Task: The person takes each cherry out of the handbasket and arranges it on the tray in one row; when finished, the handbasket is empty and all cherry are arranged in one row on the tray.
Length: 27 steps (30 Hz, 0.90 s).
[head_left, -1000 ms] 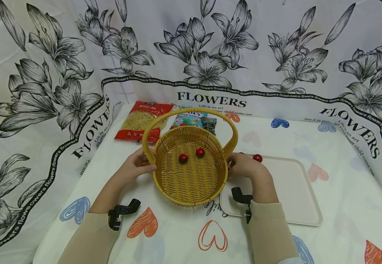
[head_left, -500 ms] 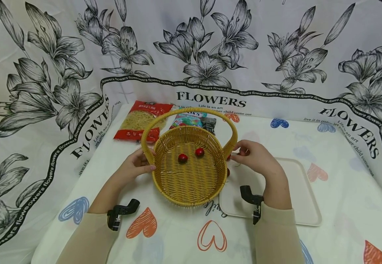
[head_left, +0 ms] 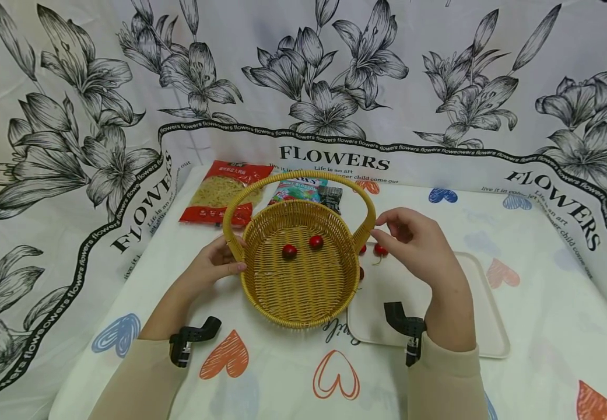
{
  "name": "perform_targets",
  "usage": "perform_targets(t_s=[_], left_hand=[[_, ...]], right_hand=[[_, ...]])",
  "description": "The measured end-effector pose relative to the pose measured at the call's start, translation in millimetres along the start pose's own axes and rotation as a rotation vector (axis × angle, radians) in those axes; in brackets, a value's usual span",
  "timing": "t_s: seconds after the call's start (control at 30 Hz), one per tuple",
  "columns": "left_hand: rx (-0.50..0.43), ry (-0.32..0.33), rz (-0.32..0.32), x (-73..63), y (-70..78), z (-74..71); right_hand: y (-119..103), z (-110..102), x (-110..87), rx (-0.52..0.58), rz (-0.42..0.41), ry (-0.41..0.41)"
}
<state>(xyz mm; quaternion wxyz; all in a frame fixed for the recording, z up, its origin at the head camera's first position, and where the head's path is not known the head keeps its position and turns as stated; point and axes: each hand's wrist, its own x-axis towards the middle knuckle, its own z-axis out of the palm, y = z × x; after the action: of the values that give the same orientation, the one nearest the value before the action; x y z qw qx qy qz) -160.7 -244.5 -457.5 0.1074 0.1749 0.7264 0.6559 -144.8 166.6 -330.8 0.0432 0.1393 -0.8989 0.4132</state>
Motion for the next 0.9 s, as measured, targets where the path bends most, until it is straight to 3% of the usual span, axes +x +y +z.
perform_targets(t_s=[0.17, 0.33, 0.57, 0.9], left_hand=[[0.002, 0.006, -0.005, 0.0, 0.9, 0.2], [0.009, 0.008, -0.012, 0.0, 2.1, 0.4], [0.014, 0.013, -0.018, -0.2, 2.9, 0.3], [-0.008, 0.001, -0.009, -0.1, 2.3, 0.4]], right_hand=[[-14, 8, -3.1, 0.037, -0.115, -0.005], [-26, 22, -0.8, 0.04, -0.176, -0.073], [-27, 48, 9.4, -0.019, -0.159, -0.185], [-14, 91, 23.2, -0.179, -0.102, -0.254]])
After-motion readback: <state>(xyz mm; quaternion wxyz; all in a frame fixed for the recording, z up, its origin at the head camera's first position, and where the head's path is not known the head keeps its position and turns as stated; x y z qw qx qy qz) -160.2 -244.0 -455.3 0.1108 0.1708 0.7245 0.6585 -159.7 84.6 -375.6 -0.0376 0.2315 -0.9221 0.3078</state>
